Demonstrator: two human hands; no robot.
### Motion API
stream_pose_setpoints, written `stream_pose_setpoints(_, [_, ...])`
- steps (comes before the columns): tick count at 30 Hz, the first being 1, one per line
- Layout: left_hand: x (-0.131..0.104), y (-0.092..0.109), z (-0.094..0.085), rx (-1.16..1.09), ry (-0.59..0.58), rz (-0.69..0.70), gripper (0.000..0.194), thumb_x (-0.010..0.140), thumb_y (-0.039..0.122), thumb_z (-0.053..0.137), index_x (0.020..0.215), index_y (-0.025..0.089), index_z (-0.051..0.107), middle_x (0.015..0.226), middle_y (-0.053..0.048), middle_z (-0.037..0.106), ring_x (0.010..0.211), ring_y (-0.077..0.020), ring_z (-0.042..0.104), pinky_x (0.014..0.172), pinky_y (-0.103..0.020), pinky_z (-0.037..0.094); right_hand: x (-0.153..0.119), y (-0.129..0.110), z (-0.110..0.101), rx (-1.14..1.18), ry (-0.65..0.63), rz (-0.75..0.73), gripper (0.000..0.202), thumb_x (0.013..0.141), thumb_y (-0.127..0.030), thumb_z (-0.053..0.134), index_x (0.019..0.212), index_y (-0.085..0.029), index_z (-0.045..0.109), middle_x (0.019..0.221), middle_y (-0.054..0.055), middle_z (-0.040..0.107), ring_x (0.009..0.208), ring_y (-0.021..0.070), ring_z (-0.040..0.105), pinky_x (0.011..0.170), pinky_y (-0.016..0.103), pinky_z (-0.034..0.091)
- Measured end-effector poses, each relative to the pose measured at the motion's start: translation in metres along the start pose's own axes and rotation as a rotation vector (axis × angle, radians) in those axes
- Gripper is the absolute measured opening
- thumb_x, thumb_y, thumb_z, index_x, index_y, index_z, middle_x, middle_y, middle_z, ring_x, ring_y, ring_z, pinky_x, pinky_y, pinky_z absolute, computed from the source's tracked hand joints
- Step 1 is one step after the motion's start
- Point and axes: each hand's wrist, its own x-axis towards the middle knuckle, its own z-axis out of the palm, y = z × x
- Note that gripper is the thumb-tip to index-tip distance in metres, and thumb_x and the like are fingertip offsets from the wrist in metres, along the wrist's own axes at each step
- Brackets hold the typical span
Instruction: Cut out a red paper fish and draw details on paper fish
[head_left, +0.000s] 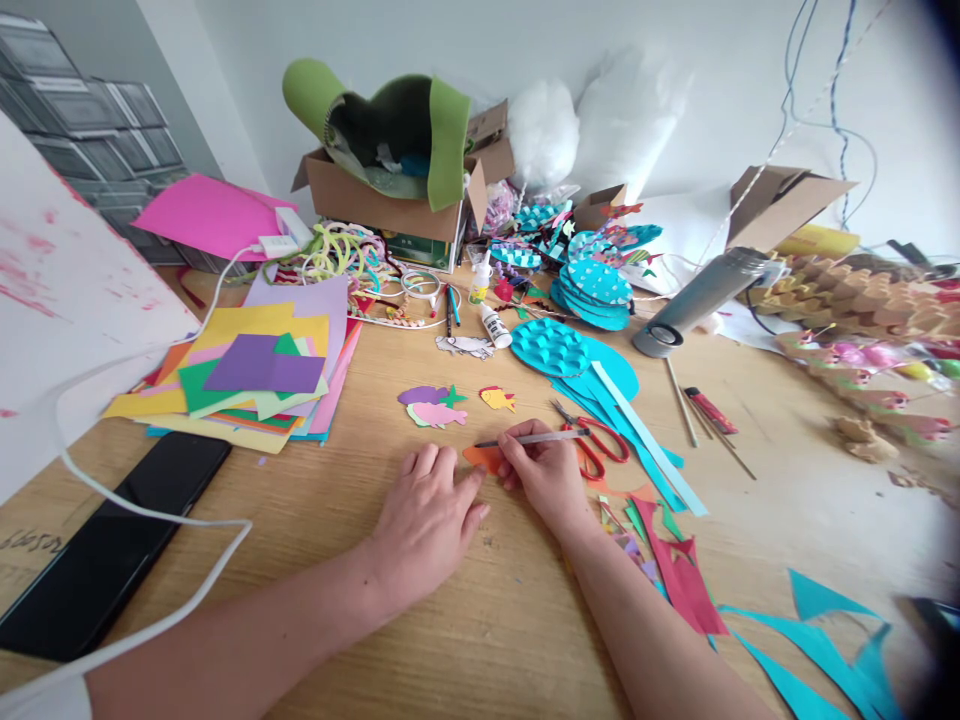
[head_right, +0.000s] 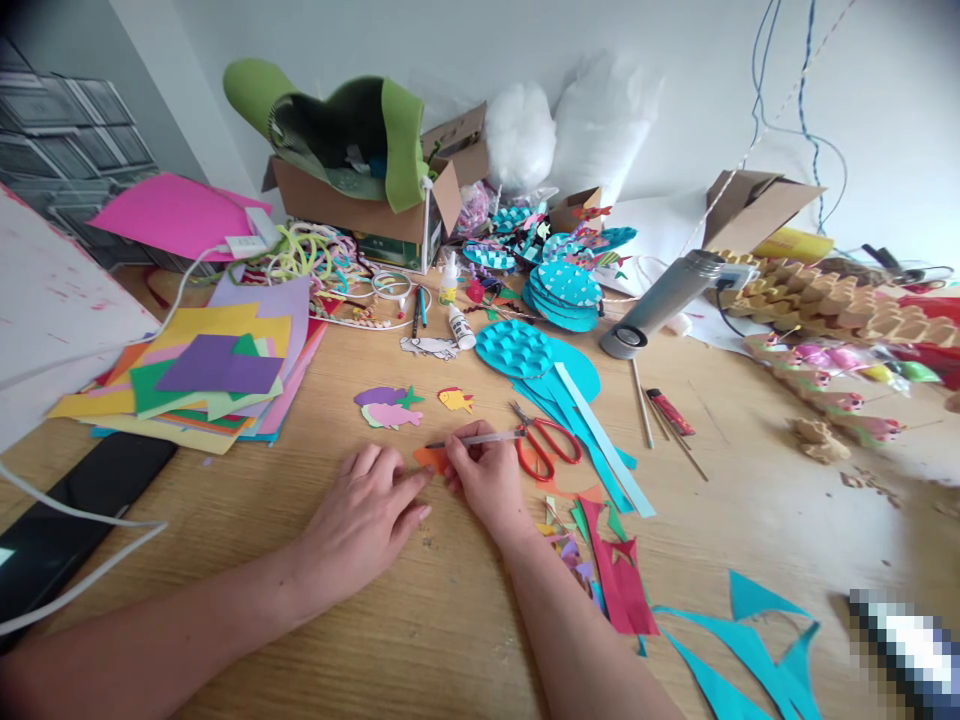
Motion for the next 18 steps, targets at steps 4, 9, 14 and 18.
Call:
stream_pose_setpoints(4, [-0.0009,0.0,0.0005,-0.017,0.017,-0.001,0.03,0.09,0.034,0.054,0.117,0.023,0.062,0.106,-0.01,0.053,0.098,-0.0268,0.046,0.084,-0.045,0.042,-0.0003,-0.0004,0.0005,0.002,0.0,0.002,0.031,0.076,-0.046,0.068,0.075,-0.018,0.054,0.048,-0.003,0.059,0.035,0.0092,0.051,0.034,0.018,0.039])
stream_pose_setpoints(9, [-0.0017,-0.0008,0.0034,-0.032,0.043,0.005,0.031,0.091,0.034,0.053,0.118,0.023,0.062,0.121,-0.011,0.053,0.106,-0.0287,0.045,0.087,-0.047,0.042,0.0001,-0.0012,0.0012,0.005,-0.001,0.002,0.032,0.076,-0.047,0.068,0.074,-0.018,0.054,0.048,-0.003,0.06,0.034,0.0098,0.051,0.034,0.019,0.039])
stream_pose_setpoints(14, [-0.001,-0.001,0.0037,-0.035,0.033,0.006,0.031,0.091,0.034,0.052,0.118,0.023,0.061,0.121,-0.01,0.054,0.107,-0.0288,0.046,0.087,-0.047,0.042,0.0002,0.0005,0.0001,0.003,-0.001,0.001,0.031,0.076,-0.046,0.068,0.075,-0.018,0.055,0.048,-0.003,0.059,0.035,0.0098,0.051,0.035,0.019,0.039])
stream_pose_setpoints(18, [-0.0001,-0.0004,0.0023,-0.033,0.023,0.008,0.03,0.091,0.034,0.052,0.117,0.023,0.062,0.117,-0.01,0.056,0.104,-0.0287,0.046,0.085,-0.047,0.042,-0.0002,0.0007,0.0,0.0,0.0,0.0,0.031,0.076,-0.046,0.068,0.075,-0.018,0.055,0.048,-0.003,0.059,0.034,0.0093,0.05,0.034,0.018,0.039])
